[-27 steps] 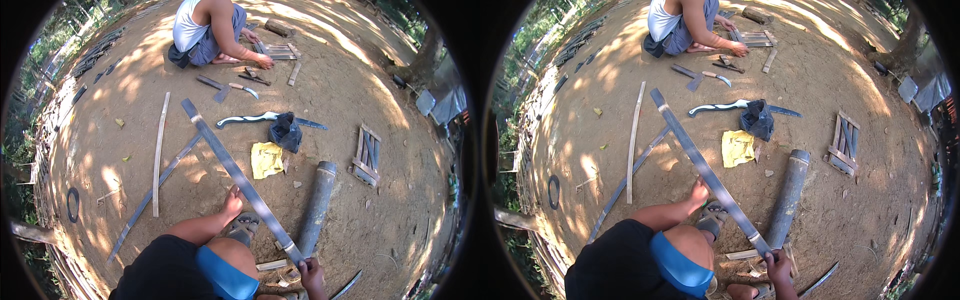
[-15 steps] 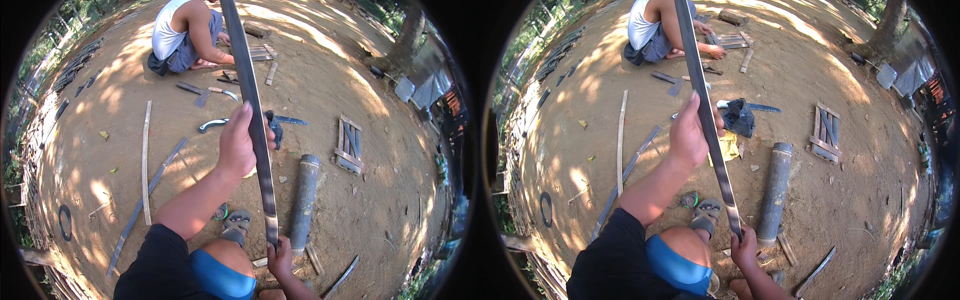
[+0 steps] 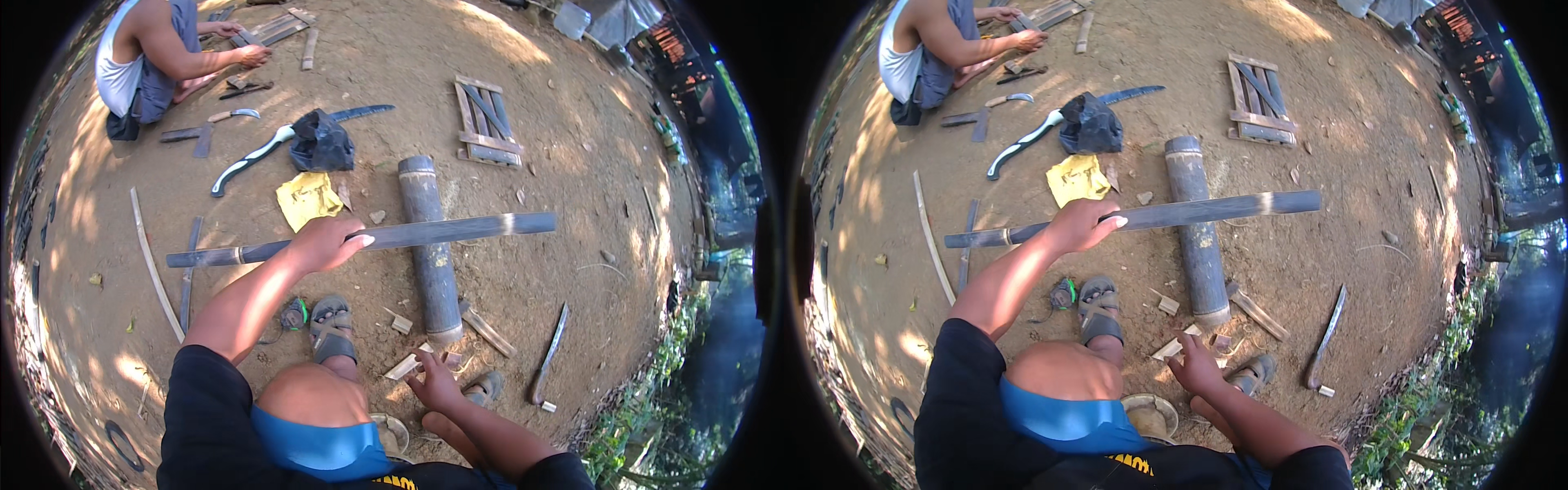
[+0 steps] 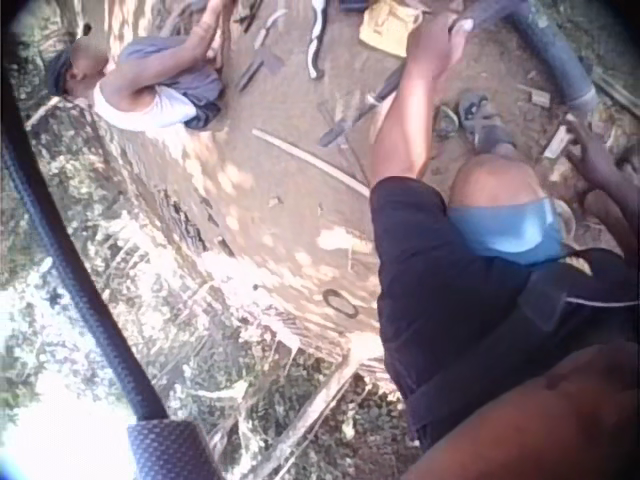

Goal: The person measures a wooden slat with a tape measure, marks it with a pencil, and cuts it with a hand saw.

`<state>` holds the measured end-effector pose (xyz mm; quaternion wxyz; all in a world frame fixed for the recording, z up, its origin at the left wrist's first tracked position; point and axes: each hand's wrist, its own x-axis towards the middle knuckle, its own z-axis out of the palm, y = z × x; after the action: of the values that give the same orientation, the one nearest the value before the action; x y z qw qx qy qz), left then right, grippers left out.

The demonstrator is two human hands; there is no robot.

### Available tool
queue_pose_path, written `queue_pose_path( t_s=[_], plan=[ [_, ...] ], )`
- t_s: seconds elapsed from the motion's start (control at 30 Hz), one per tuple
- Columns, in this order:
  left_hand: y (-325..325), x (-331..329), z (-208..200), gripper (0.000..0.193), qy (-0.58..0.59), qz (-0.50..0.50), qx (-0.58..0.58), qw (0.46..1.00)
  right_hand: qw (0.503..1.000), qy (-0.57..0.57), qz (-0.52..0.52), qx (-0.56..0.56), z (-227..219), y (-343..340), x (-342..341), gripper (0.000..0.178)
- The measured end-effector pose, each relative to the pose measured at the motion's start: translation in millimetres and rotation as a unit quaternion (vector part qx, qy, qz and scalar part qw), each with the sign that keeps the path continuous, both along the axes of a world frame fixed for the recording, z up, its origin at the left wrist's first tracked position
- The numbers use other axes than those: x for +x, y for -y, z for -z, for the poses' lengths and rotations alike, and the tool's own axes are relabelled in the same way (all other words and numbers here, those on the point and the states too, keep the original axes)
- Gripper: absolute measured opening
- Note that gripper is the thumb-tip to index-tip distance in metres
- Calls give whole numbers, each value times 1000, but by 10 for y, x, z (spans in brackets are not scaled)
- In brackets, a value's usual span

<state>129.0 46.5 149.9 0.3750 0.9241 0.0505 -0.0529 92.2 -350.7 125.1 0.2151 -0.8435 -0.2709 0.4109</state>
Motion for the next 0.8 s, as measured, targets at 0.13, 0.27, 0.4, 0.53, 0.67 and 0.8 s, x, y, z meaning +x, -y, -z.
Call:
queue_pose_path(
  t_s=[0.13, 0.27, 0.4, 0.53, 0.67, 0.8],
  plan=[
    [203, 20, 817, 43, -57, 9, 11, 998, 994, -88, -5, -65, -2, 282, -144, 66],
    [295, 53, 1201, 44, -119, 11, -3, 993, 992, -89, -17, -88, 67, 255, -144, 64],
    [302, 119, 1304, 45, -114, 7, -14, 993, 996, -63, 11, -66, 140, 108, 68, 66],
    [296, 142, 1322, 46, -123, -14, 5, 992, 998, -22, 38, -42, 150, 52, 231, 66],
    [307, 200, 1266, 48, -148, -13, 27, 989, 997, -25, 40, -69, 103, 159, 269, 66],
    [360, 104, 1266, 46, -95, -29, 64, 993, 996, -31, 12, -86, 141, 339, 133, 66]
  ],
)
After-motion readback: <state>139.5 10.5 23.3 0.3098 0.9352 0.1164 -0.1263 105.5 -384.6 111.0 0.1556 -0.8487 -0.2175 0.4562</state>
